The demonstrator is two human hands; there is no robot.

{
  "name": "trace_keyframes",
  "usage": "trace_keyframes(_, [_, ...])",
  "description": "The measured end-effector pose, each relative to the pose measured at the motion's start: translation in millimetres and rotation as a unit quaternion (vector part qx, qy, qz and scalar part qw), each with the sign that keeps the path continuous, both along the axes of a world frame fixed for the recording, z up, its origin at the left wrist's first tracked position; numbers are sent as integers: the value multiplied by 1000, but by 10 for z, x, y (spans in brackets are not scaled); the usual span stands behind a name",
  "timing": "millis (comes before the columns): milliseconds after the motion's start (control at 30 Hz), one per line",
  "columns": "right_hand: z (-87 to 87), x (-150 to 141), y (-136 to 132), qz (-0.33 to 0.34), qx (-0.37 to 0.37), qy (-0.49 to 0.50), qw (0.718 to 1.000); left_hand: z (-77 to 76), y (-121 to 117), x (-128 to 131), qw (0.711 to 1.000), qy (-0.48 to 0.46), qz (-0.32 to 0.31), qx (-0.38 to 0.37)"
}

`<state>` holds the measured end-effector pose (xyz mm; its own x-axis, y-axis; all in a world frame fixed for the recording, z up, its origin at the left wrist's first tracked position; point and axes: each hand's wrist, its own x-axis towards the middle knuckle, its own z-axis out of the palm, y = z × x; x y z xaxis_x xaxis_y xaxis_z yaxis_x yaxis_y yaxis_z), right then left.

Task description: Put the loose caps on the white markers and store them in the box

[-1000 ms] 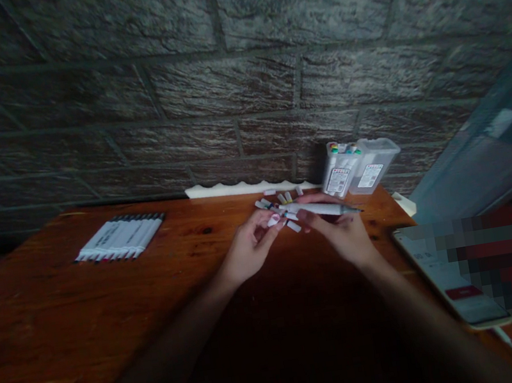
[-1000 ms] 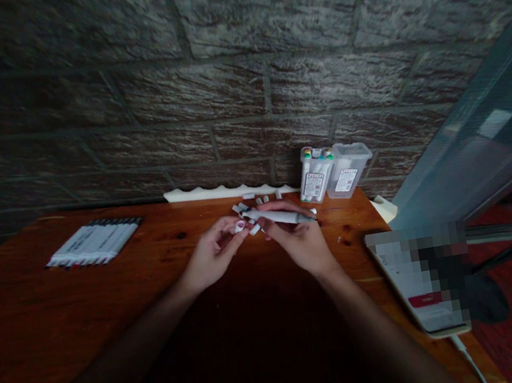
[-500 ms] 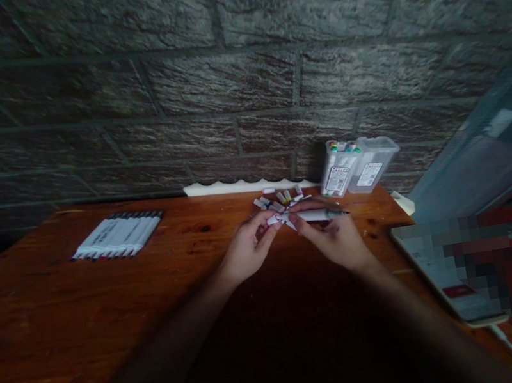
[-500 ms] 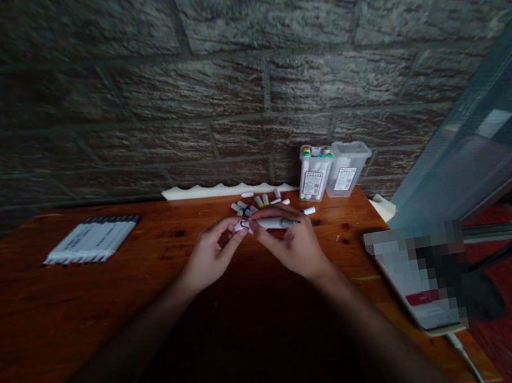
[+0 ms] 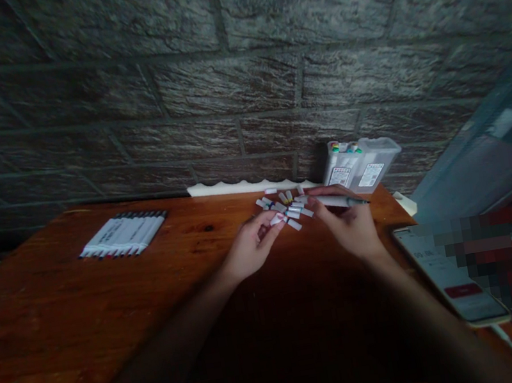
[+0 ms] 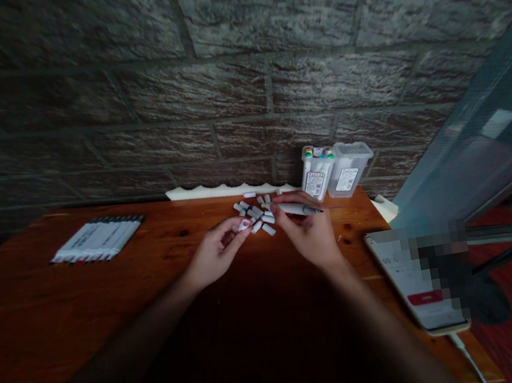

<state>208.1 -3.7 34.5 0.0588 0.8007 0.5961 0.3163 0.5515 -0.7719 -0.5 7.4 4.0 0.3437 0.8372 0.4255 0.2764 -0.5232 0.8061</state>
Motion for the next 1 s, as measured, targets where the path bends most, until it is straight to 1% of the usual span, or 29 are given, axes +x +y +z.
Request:
trace_keyframes(100, [11,-67,-36,19,-18,26,999,-5,11,-5,1000,-3,2,-1])
trace_keyframes(200, [23,-91,-56,20,-24,40,999,-1,14,-3,1000,-12,1,-1])
trace_keyframes(333, [28,-102,-77,22,-24,30,999,1,12,1,1000,-12,1,-4])
trace_keyframes(533, [-5,-131,-102,55,-13,15,998,8,5,-4,1000,-10,-5,5])
trace_keyframes(667, [-23,-139,-87,45,-11,14,999,27,11,-11,999,-6,-1,38])
trace_keyframes(733, [-30,-131,-63,16,-10,24,1000,26,33,-24,998,1,15,59])
trace_keyframes(800, [-42,-111,-29,-23,-20,44,999,7,71,-50,998,0,40,57])
trace_keyframes(900, [-65,-75,30,-67,-44,77,994,-50,154,-121,994,-16,107,33])
trace_keyframes(967, [-79,-54,63,-84,-61,87,991,-94,214,-178,987,-11,157,33])
trace_keyframes(1000, [-85,-45,76,-89,-72,90,989,-117,242,-205,985,2,170,36])
